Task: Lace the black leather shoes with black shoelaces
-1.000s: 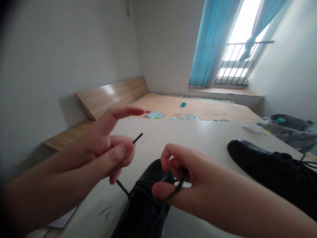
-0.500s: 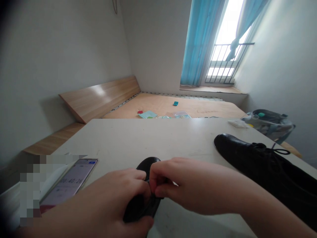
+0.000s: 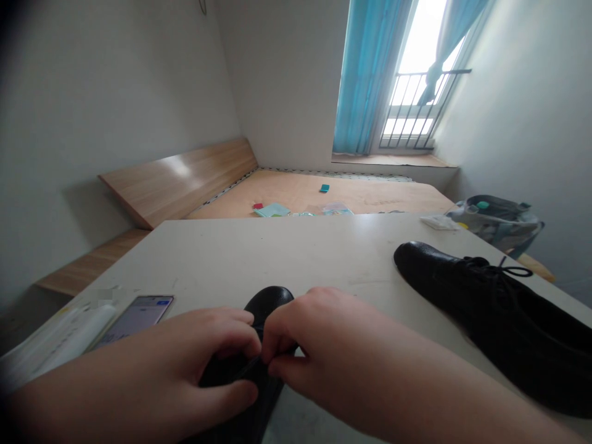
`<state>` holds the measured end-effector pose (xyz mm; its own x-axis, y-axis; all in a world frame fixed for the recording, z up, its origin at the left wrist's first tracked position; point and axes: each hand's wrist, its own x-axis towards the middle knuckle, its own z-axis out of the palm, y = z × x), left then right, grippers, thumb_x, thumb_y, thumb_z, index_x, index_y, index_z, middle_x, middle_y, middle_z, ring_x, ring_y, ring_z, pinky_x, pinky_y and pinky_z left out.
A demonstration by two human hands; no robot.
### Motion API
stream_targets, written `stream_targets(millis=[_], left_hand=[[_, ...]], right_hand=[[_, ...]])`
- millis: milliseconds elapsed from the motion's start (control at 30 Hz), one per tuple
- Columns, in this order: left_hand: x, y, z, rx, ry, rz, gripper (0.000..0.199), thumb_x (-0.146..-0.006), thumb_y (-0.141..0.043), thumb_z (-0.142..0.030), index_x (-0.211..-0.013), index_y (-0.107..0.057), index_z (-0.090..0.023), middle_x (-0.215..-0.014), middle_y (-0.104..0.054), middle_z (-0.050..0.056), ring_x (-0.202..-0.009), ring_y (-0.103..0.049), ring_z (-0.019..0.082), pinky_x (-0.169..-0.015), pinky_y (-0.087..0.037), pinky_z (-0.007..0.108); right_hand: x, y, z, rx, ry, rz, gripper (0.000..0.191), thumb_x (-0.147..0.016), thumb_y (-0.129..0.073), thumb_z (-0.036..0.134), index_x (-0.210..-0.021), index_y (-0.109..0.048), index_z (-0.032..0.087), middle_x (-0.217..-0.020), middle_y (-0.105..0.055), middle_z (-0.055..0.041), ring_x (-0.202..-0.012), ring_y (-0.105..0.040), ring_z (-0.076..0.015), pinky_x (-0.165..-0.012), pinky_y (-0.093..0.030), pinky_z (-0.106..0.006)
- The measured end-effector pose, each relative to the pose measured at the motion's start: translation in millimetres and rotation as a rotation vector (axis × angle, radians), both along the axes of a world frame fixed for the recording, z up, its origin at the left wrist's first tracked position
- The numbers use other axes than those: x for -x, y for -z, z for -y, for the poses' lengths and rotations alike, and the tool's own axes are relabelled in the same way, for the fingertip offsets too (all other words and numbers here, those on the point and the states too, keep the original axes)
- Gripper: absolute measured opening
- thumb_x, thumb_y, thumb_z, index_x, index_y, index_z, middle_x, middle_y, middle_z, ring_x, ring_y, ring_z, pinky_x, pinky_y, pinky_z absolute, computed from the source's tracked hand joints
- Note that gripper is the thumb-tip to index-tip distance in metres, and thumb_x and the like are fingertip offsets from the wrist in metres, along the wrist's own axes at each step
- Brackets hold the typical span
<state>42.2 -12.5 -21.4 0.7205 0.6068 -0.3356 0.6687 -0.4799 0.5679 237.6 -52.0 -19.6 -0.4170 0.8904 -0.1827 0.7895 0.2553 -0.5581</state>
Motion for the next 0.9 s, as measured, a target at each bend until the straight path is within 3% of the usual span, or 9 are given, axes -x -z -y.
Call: stream_targets(millis=[133, 333, 533, 667, 900], left_hand=[[-3, 1.6, -3, 0.037, -0.05, 0.024, 0.023, -0.087, -0.051, -0.039, -0.087, -0.07, -0.025, -0.085, -0.071, -0.002, -0.076, -0.063, 0.017, -0.065, -0.041, 0.026], [-6, 5.9, -8, 0.058, -0.025, 0.069, 0.026, -0.088, -0.049, -0.038, -0.089, -0.07, -0.023, -0.087, -0.072, 0.0, -0.078, -0.064, 0.018, -0.07, -0.042, 0.028], [-4, 5.1, -7, 0.04, -0.012, 0.066, 0.022, -0.082, -0.052, -0.031, -0.09, -0.07, -0.023, -0.09, -0.072, 0.001, -0.083, -0.064, 0.019, -0.071, -0.043, 0.027], [-2, 6.3, -5, 0.027, -0.02, 0.104, 0.021, -0.076, -0.055, -0.024, -0.091, -0.07, -0.028, -0.093, -0.072, -0.003, -0.085, -0.064, 0.017, -0.072, -0.043, 0.026], [-8, 7.4, -4, -0.027, 0.004, 0.125, 0.018, -0.083, -0.052, -0.026, -0.078, -0.069, -0.025, -0.082, -0.071, -0.002, -0.078, -0.062, 0.016, -0.071, -0.042, 0.026]], right_hand=[[6, 4.9, 0, -0.05, 0.063, 0.049, 0.012, -0.075, -0.059, 0.018, -0.07, -0.069, 0.022, -0.065, -0.066, 0.0012, -0.062, -0.056, -0.014, -0.055, -0.033, -0.024], [12, 5.0, -2, -0.007, 0.078, 0.153, 0.008, -0.075, -0.058, 0.017, -0.07, -0.063, 0.02, -0.067, -0.065, -0.0012, -0.066, -0.057, -0.0171, -0.055, -0.031, -0.025], [5, 4.3, -2, 0.044, 0.035, 0.104, 0.009, -0.084, -0.055, 0.02, -0.084, -0.063, 0.022, -0.076, -0.066, 0.0001, -0.073, -0.059, -0.0178, -0.059, -0.033, -0.026], [2, 2.6, -4, 0.101, 0.051, 0.108, 0.007, -0.085, -0.057, 0.022, -0.079, -0.062, 0.022, -0.075, -0.066, 0.0012, -0.073, -0.059, -0.0169, -0.059, -0.033, -0.026], [-4, 4.6, -13, 0.154, 0.048, 0.077, 0.004, -0.081, -0.064, 0.027, -0.079, -0.066, 0.023, -0.08, -0.069, 0.0018, -0.077, -0.06, -0.0179, -0.061, -0.037, -0.027]])
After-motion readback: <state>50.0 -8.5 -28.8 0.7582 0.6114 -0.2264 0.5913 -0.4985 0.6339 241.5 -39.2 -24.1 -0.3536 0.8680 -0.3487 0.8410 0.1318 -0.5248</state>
